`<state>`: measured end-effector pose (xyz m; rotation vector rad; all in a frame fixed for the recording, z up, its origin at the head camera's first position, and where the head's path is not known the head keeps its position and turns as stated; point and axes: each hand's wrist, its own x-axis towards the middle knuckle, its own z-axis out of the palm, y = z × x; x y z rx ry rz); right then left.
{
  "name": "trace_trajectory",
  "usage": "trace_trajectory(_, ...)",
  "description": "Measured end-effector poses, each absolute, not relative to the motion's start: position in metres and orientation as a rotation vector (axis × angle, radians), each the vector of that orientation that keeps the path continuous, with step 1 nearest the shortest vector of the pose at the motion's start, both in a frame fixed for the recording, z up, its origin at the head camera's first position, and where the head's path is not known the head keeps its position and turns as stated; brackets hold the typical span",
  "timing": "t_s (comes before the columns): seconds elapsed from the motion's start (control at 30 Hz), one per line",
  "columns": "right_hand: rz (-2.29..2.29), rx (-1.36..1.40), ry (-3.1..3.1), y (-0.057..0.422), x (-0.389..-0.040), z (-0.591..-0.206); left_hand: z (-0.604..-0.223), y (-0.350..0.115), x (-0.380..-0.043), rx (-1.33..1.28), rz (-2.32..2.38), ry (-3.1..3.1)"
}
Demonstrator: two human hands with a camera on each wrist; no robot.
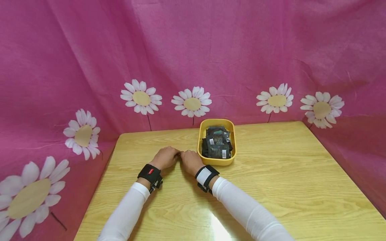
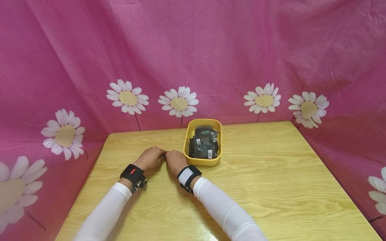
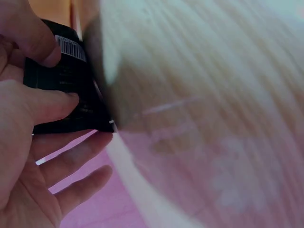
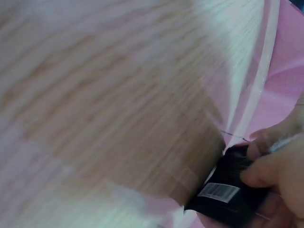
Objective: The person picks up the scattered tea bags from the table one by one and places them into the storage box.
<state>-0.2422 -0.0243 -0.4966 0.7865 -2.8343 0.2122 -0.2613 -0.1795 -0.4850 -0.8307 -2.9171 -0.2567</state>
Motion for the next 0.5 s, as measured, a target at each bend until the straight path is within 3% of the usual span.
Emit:
trace_trajectory(0.27,0.326,0.841,-2.684,-0.015,-0.238,-0.461,-0.450,-0.185,-0.245,-0.777,-0.314,-2.777)
trace_trajectory(0.5,0.373,0.916,-2.528,0.032,-0.240,-0.436,-0.424,-0.154,-0.242,-0.856,-0.232,-2.650)
